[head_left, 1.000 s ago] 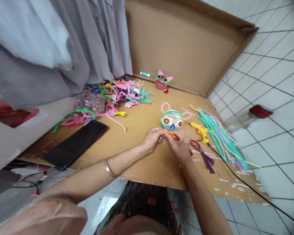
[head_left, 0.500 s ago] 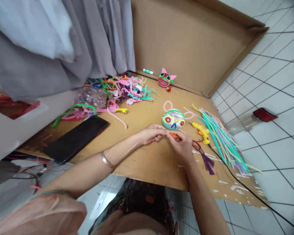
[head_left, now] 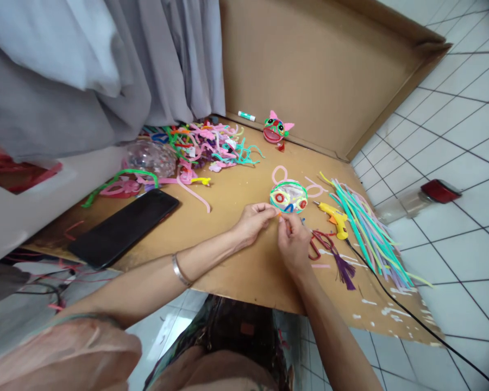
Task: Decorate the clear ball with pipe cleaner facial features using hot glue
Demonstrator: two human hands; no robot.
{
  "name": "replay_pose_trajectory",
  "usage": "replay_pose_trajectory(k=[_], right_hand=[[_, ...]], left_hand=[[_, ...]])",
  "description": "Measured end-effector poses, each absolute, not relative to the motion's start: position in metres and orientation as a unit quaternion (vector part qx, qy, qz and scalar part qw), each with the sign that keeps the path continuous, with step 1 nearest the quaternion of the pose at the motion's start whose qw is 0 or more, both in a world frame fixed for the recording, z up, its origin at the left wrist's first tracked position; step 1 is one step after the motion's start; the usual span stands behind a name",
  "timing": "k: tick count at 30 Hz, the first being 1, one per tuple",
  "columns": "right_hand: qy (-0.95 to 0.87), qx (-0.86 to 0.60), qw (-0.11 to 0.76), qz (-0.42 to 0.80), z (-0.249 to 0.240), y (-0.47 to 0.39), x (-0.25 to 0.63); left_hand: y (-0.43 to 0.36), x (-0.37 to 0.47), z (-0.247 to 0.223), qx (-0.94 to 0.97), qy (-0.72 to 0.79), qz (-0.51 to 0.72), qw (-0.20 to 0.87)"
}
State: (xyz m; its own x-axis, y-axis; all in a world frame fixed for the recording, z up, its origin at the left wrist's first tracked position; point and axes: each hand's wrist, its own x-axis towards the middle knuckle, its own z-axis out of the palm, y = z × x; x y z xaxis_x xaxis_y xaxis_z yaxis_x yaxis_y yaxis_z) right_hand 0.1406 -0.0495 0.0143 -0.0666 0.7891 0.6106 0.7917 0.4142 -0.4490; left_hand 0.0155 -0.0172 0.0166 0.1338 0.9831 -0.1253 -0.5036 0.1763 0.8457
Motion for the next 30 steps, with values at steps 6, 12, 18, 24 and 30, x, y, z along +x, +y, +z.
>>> replay_pose_trajectory(k=[6, 12, 18, 24, 30], right_hand=[[-0.726, -0.542, 0.419, -0.060, 0.010, -0.053, 0.135], [-0.739, -0.523, 0.414, -0.095, 0.007, -0.047, 0.142], [-0.726, -0.526, 0.443, -0.006, 0.005, -0.044, 0.147], [-0.681, -0.511, 0.511, 0.118, 0.014, -0.043, 0.151], [-0.691, -0.492, 0.502, 0.166, 0.021, -0.041, 0.158]], left_hand=[[-0.026, 0.022, 0.015, 0.300, 0.352, 0.571, 0.678], [-0.029, 0.024, 0.013, 0.287, 0.361, 0.574, 0.676], [-0.028, 0.025, 0.010, 0.298, 0.352, 0.567, 0.683], [-0.024, 0.016, 0.018, 0.415, 0.335, 0.537, 0.653], [-0.015, -0.004, 0.037, 0.498, 0.357, 0.431, 0.663]])
